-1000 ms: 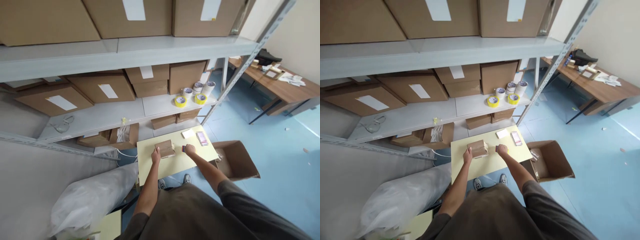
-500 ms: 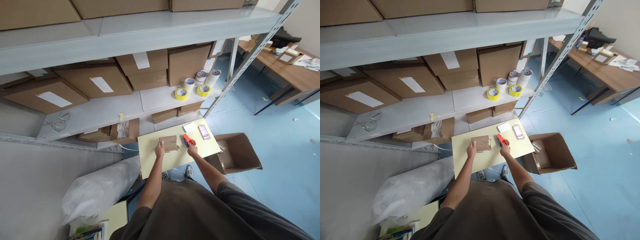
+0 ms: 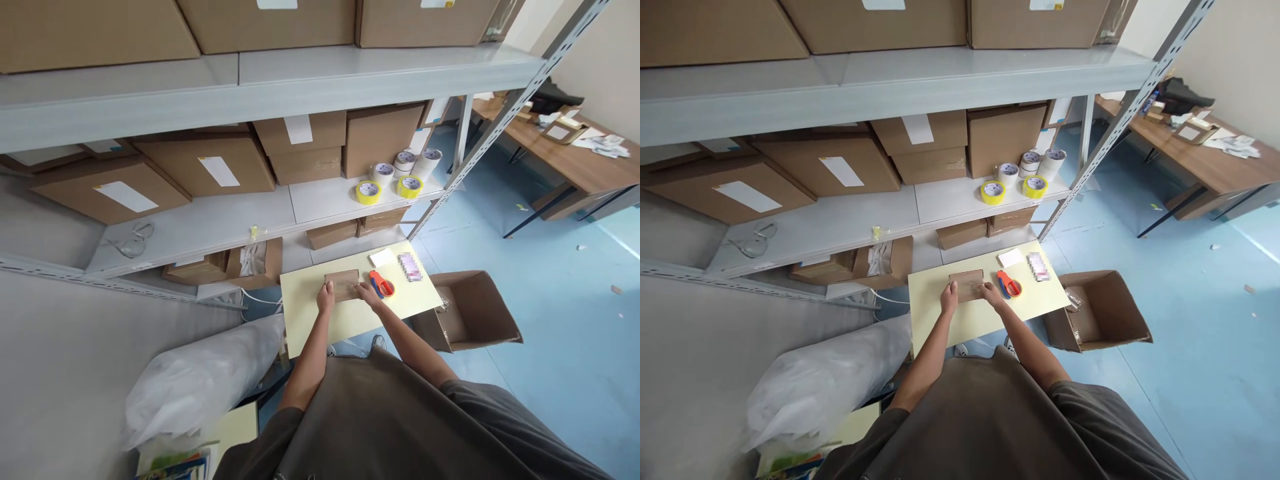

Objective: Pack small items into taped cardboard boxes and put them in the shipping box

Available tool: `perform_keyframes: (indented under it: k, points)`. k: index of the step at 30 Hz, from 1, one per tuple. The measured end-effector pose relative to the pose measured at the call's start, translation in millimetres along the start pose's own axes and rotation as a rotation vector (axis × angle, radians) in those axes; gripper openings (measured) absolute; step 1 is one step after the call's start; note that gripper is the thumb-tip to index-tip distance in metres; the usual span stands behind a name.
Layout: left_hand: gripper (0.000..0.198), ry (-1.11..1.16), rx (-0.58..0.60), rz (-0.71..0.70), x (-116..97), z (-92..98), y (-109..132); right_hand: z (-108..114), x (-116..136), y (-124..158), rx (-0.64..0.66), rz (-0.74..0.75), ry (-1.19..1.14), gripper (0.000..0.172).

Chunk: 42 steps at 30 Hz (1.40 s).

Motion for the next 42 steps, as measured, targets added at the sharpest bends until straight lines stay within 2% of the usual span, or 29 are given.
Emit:
perform_keyframes:
  k: [3,6,9,12,16,19,21,23,26,28,32,36,39,42]
  points:
    - [0.044,0.206,0.024,-0.111,-2,11.1,0,9,5,-2,0.03,0.025,-0.118,0.054]
    - [0.049,0.318,0.055,-0.157,6,17.9,-2,8,2,-5,-0.039,-0.038,-0.158,0.061]
    - [0.05,0.349,0.15,-0.123,23,7.9,0,-10,-5,-3,-0.102,-0.087,-0.122,0.067]
    - [0.05,0.337,0.224,-0.057,47,-7.1,7,-40,-16,6,-0.065,-0.079,-0.069,0.061]
    - [0.059,0.253,0.168,0.028,75,-10.3,13,-67,-31,16,-0.016,-0.038,-0.005,0.056]
    - [0.064,0.215,0.144,0.057,81,-7.5,12,-62,-36,18,-0.066,-0.057,0.021,0.06]
    - [0.066,0.154,0.088,0.047,76,0.3,7,-50,-37,15,-0.099,-0.109,0.049,0.065]
    - [0.065,0.083,0.013,-0.015,60,10.3,0,-33,-32,11,-0.125,-0.123,0.07,0.068]
    - [0.058,0.038,-0.059,-0.153,20,17.8,-13,-1,-18,1,-0.173,-0.086,0.098,0.071]
    - [0.054,0.045,-0.07,-0.217,-9,14.8,-22,22,-10,-7,-0.19,-0.056,0.12,0.071]
    - [0.048,0.079,-0.017,-0.301,-66,-13.3,-35,71,-2,-27,-0.237,0.016,0.182,0.066]
    - [0.046,0.093,0.075,-0.347,-107,-67.5,-50,117,-19,-52,-0.278,0.042,0.234,0.067]
    - [0.045,0.046,0.145,-0.313,-117,-121.5,-70,139,-51,-82,-0.256,-0.023,0.289,0.067]
    - [0.042,-0.026,0.207,-0.223,-111,-179.2,-95,147,-87,-118,-0.175,-0.08,0.382,0.068]
Point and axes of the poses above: each hand's wrist, its own y-axis away from the middle knuckle, its own z-axis out of the back of the hand, x = y × z, the point moved 9 cm from there along -y, towards the middle knuckle, and after that the axes turned 12 degrees about y, right-handed, at the moved point
